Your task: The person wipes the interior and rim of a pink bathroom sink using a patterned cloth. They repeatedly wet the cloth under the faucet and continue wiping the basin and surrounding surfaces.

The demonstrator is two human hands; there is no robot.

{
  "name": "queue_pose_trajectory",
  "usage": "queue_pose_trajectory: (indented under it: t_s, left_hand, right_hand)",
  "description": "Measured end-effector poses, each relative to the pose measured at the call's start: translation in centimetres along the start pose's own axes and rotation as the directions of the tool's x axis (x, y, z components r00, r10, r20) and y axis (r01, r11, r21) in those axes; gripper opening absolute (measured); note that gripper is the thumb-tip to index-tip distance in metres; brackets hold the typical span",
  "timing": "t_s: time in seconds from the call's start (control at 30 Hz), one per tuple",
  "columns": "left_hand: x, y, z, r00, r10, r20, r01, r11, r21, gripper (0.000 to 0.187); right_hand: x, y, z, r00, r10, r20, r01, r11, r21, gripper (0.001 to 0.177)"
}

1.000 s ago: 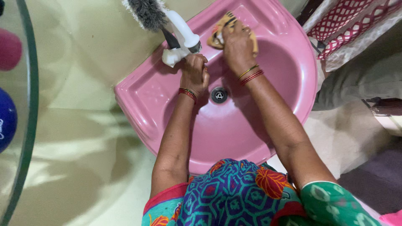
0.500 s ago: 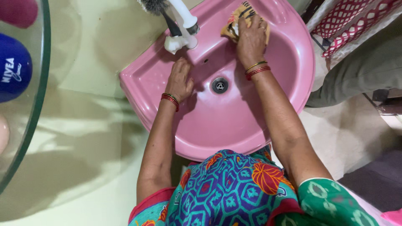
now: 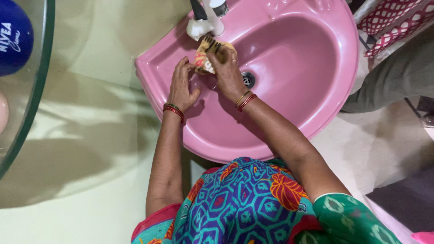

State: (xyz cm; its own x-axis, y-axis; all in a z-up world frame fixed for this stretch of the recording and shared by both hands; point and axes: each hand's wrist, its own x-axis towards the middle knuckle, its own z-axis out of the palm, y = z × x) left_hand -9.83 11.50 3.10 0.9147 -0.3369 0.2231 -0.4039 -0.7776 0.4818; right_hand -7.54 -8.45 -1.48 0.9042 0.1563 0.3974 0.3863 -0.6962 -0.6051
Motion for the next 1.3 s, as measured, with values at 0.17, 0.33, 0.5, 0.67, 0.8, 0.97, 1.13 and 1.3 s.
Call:
queue_pose_trajectory:
  t_s: [0.17,0.33,0.5,0.67,0.8,0.97,1.13,1.3]
  left_hand:
    - [0.3,0.2,-0.1,0.996,-0.087,0.029,0.091,0.986,-0.138,0.067]
    - [0.1,-0.2,0.1,0.999,-0.047,0.015,0.048,0.994,-0.093,0.064]
    - [0.3,-0.5,0.3,1.0,-0.029,0.0,0.029,0.999,-0.015,0.065]
    - [0.2,0.2,0.0,1.0,-0.003,0.024,0.003,1.0,0.02,0.089]
    - [-0.2,1.0,0.1,0.993,0.087,0.083,-0.1,0.983,0.155,0.103]
    - [-0.4,1.2,0.7,0.978,0.189,0.091,-0.207,0.939,0.274,0.097]
    - [-0.6,1.0,1.4,0.979,0.1,0.178,-0.167,0.894,0.416,0.093]
    - [-1.5,1.2,2.0,0.991,0.096,0.093,-0.126,0.904,0.408,0.059]
  right_hand:
    - [0.9,1.9,-1.1,0.989,0.145,0.006,-0.145,0.984,0.101,0.061]
    - [2.7,8.8,-5.6,0.864,0.36,-0.351,-0.352,0.932,0.09,0.07]
    - [1.6,7.8,-3.0,0.83,0.469,-0.302,-0.384,0.873,0.302,0.049]
    - [-0.5,3.7,-0.6,0.942,0.286,-0.174,-0.249,0.946,0.21,0.056]
    - [-1.2,2.6,0.0,0.966,0.259,0.012,-0.256,0.944,0.207,0.061]
    - [-1.9,2.2,1.2,0.994,0.096,0.051,-0.104,0.979,0.176,0.07]
    - [-2.7,0.2,0.8,0.991,-0.021,0.131,-0.003,0.984,0.179,0.064]
    - [-3.5,-1.1,0.0,0.976,-0.122,0.179,0.076,0.966,0.247,0.077]
